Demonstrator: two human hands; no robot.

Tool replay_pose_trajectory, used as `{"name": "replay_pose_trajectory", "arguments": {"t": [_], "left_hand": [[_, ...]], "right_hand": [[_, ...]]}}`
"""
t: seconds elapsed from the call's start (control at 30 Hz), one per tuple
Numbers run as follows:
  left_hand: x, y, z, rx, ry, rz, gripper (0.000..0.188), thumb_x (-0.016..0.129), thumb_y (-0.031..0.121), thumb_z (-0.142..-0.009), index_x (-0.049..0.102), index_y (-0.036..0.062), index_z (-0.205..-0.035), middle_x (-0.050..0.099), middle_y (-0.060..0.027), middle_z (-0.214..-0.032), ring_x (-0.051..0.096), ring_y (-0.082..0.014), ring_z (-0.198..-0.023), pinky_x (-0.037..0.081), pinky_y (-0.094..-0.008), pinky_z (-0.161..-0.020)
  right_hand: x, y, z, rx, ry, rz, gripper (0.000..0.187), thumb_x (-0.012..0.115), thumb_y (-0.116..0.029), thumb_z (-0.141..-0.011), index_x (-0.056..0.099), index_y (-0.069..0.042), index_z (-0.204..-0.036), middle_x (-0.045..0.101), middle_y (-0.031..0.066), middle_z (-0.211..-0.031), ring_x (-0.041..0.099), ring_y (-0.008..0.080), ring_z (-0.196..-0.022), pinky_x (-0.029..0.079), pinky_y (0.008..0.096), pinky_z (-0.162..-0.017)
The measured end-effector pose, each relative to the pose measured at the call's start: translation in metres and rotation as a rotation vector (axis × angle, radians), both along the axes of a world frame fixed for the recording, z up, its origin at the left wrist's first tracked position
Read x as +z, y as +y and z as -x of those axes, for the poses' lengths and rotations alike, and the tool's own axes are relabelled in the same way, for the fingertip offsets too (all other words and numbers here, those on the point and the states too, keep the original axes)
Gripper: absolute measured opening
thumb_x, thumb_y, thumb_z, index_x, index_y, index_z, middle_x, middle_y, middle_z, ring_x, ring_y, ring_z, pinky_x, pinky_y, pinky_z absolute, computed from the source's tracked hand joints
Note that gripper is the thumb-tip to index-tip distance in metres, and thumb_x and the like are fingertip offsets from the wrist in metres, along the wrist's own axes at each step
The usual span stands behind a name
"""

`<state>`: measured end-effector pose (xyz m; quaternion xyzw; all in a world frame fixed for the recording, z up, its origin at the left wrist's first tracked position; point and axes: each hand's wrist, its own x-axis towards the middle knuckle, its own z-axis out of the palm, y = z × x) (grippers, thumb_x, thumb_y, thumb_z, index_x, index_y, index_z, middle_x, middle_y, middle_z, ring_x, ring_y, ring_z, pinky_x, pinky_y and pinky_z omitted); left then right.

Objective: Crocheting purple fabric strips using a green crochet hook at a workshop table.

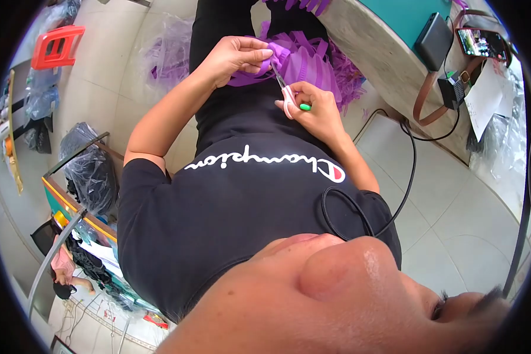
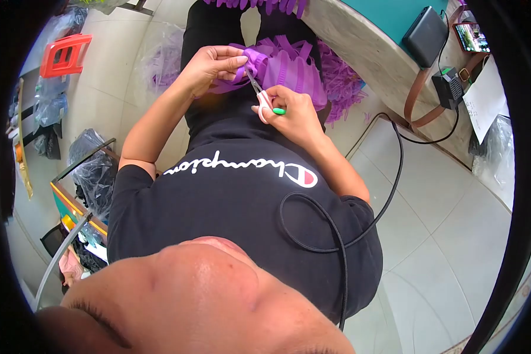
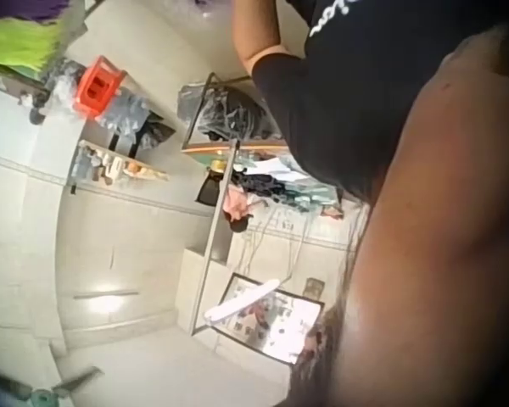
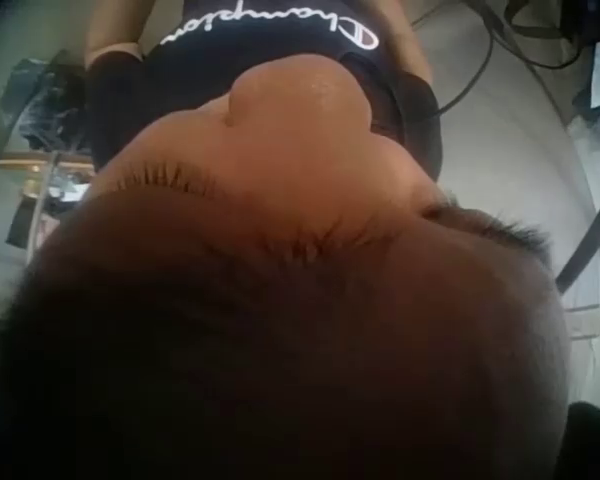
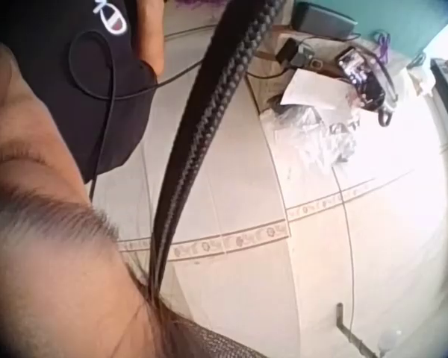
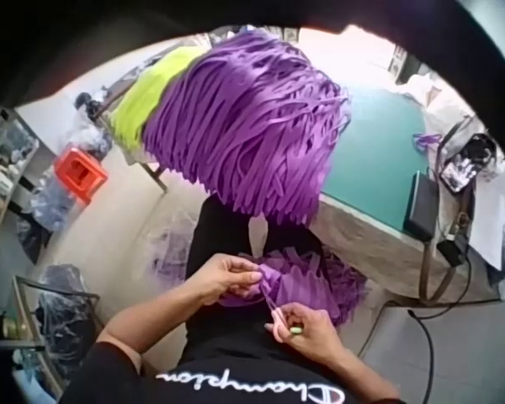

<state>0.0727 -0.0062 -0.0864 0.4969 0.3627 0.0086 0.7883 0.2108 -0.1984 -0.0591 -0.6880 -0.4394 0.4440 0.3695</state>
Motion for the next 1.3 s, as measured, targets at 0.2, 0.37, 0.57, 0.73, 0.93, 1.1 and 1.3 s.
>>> {"name": "replay_pose_trajectory", "arguments": {"t": [0.2,0.37,0.57,0.73,0.93,1.1,1.3], "left_hand": [[-0.001,-0.010,0.001,0.133,-0.003,0.059,0.027,0.071,0.019,-0.086,0.066,-0.0001,-0.104,0.067,-0.0037,-0.087,0.064,-0.0093,-0.075,0.055,-0.0233,-0.070],[-0.009,-0.015,0.001,0.233,-0.035,0.112,0.025,0.069,0.017,-0.087,0.066,0.0006,-0.104,0.066,-0.0035,-0.091,0.064,-0.0098,-0.079,0.057,-0.0260,-0.073],[-0.011,-0.019,0.001,0.253,-0.050,0.106,0.023,0.068,0.015,-0.087,0.065,0.0025,-0.106,0.067,-0.0021,-0.090,0.064,-0.0091,-0.080,0.057,-0.0237,-0.072],[-0.012,-0.019,0.001,0.265,-0.065,0.098,0.023,0.068,0.016,-0.087,0.065,0.0022,-0.106,0.067,-0.0027,-0.091,0.064,-0.0095,-0.081,0.057,-0.0241,-0.072],[-0.012,-0.020,0.000,0.264,-0.063,0.083,0.024,0.068,0.016,-0.087,0.064,0.0020,-0.106,0.067,-0.0034,-0.091,0.065,-0.0098,-0.081,0.057,-0.0245,-0.072],[-0.013,-0.021,0.000,0.265,-0.052,0.083,0.025,0.068,0.016,-0.087,0.064,0.0020,-0.107,0.067,-0.0034,-0.092,0.065,-0.0100,-0.081,0.057,-0.0250,-0.072],[-0.017,-0.019,0.000,0.267,-0.066,0.092,0.024,0.068,0.017,-0.087,0.064,0.0023,-0.106,0.067,-0.0028,-0.092,0.065,-0.0100,-0.082,0.057,-0.0258,-0.073]], "right_hand": [[-0.002,0.001,0.005,-0.042,-0.018,-0.025,0.019,0.069,-0.008,-0.079,0.064,0.003,-0.094,0.065,0.0033,-0.061,0.062,0.0066,-0.061,0.048,0.0219,-0.063],[-0.002,0.003,0.011,-0.096,-0.009,0.010,0.018,0.071,-0.011,-0.079,0.065,0.002,-0.090,0.064,0.0030,-0.058,0.059,0.0053,-0.057,0.047,0.0221,-0.058],[0.001,0.004,0.013,-0.130,0.006,0.051,0.021,0.073,-0.014,-0.078,0.066,0.001,-0.091,0.064,0.0036,-0.058,0.058,0.0053,-0.055,0.046,0.0221,-0.056],[0.003,0.005,0.015,-0.142,-0.001,0.049,0.021,0.073,-0.015,-0.079,0.066,0.002,-0.090,0.064,0.0036,-0.058,0.058,0.0056,-0.054,0.045,0.0223,-0.055],[0.002,0.005,0.014,-0.160,0.019,0.035,0.020,0.073,-0.015,-0.078,0.066,0.002,-0.088,0.064,0.0039,-0.058,0.058,0.0058,-0.053,0.044,0.0220,-0.053],[0.000,0.007,0.015,-0.144,-0.085,0.024,0.019,0.073,-0.014,-0.078,0.066,0.001,-0.087,0.064,0.0048,-0.058,0.058,0.0071,-0.052,0.045,0.0232,-0.054],[0.003,0.006,0.015,-0.128,-0.095,0.007,0.018,0.072,-0.013,-0.078,0.065,0.001,-0.087,0.065,0.0061,-0.059,0.059,0.0077,-0.053,0.046,0.0239,-0.055]]}}
